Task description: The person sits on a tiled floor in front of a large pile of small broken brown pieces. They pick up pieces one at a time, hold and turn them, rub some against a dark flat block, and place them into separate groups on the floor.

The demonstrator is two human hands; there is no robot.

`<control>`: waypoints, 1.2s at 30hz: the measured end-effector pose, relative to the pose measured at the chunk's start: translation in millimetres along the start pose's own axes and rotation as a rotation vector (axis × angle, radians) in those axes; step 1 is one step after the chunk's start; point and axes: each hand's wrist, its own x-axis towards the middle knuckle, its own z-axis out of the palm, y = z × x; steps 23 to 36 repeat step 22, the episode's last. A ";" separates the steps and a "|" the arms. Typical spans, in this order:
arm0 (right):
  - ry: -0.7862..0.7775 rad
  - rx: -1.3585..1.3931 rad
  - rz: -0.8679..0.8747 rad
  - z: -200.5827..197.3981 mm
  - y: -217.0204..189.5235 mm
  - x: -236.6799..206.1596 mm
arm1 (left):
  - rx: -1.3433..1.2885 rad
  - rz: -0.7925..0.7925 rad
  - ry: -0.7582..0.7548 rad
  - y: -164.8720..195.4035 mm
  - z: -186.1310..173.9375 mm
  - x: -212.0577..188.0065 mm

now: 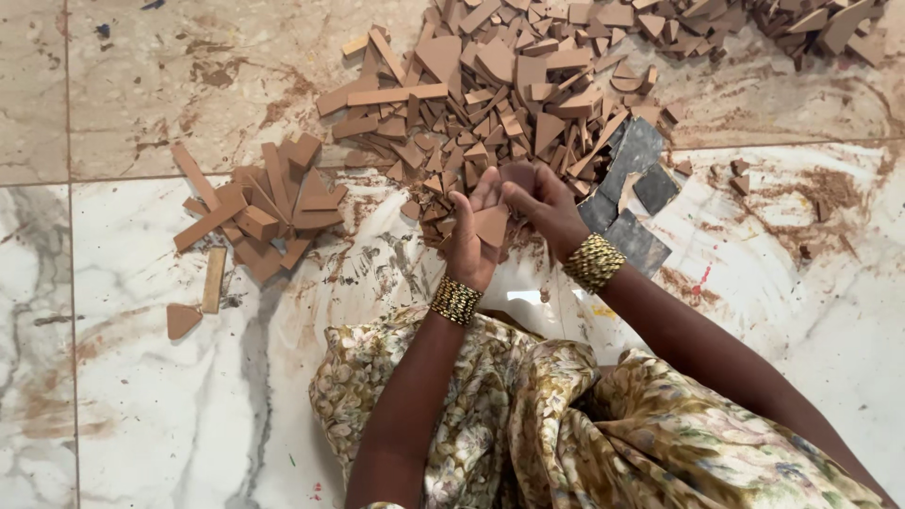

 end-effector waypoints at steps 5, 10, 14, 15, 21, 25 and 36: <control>0.013 -0.090 -0.224 -4.7 -3.4 -6.6 | 0.130 -0.025 0.120 1.4 -4.9 1.0; -0.052 -0.720 -0.753 12.0 7.1 -22.1 | -0.116 -0.163 0.216 -5.3 -20.6 -5.4; -0.100 -0.644 -0.806 21.4 17.9 -47.6 | -0.189 -0.061 0.075 -28.2 -45.9 -5.4; -0.080 -0.672 -0.768 22.8 20.2 -44.7 | -0.204 -0.072 0.094 -30.5 -52.3 -2.7; 0.053 -0.658 -0.335 2.6 20.1 -22.4 | -0.037 -0.196 0.122 -6.4 -10.1 -5.5; 0.103 -0.668 -0.339 -3.4 19.7 -20.8 | 0.046 -0.207 0.148 1.4 6.7 -11.3; 0.103 -0.668 -0.339 -3.4 19.7 -20.8 | 0.046 -0.207 0.148 1.4 6.7 -11.3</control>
